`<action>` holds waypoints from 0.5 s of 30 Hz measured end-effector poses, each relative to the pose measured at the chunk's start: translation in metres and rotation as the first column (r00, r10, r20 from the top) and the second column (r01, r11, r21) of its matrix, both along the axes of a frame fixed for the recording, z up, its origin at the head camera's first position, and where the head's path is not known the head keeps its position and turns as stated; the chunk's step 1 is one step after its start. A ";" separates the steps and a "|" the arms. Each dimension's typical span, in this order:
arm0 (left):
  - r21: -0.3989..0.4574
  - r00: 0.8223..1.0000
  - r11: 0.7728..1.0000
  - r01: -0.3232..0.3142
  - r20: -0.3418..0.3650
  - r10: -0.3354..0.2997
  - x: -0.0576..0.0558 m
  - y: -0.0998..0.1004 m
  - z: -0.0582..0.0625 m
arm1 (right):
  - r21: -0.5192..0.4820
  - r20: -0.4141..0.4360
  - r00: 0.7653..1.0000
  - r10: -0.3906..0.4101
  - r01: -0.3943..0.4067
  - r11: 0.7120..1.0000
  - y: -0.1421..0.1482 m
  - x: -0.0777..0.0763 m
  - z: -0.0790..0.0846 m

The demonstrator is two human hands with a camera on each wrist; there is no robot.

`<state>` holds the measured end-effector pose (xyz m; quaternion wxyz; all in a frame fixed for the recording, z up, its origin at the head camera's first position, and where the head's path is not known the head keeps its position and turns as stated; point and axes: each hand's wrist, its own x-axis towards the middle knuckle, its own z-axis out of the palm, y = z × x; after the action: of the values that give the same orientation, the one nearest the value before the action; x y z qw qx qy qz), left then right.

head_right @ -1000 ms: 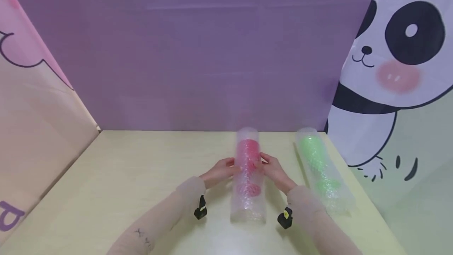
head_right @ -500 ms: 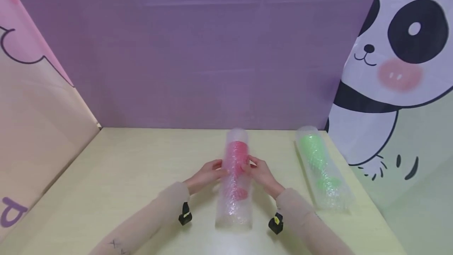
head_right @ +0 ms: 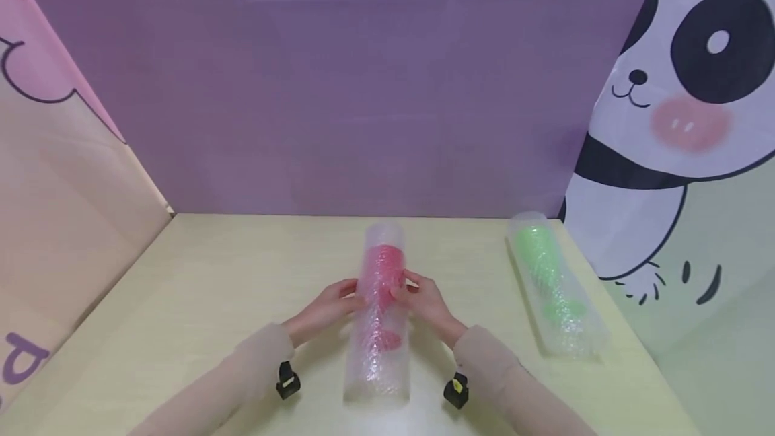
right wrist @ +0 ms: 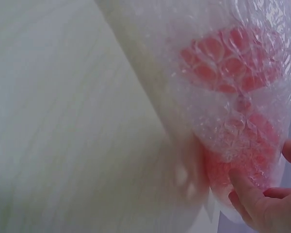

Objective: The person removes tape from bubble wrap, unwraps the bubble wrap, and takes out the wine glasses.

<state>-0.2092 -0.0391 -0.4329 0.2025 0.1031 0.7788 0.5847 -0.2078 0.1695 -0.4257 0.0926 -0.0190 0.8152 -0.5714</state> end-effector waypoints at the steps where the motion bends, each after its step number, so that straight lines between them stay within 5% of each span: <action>1: 0.001 1.000 1.000 0.003 -0.004 -0.003 0.001 -0.002 0.000 | 0.002 -0.006 1.000 0.001 -0.001 1.000 -0.002 0.001 0.000; 15: -0.008 1.000 1.000 -0.005 0.011 0.005 0.006 -0.013 -0.003 | -0.053 -0.053 0.995 -0.085 0.082 0.995 -0.019 0.001 -0.008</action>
<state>-0.2033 -0.0519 -0.4363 0.2056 0.0970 0.7804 0.5826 -0.2069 0.1508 -0.4335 0.0454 -0.0031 0.8026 -0.5947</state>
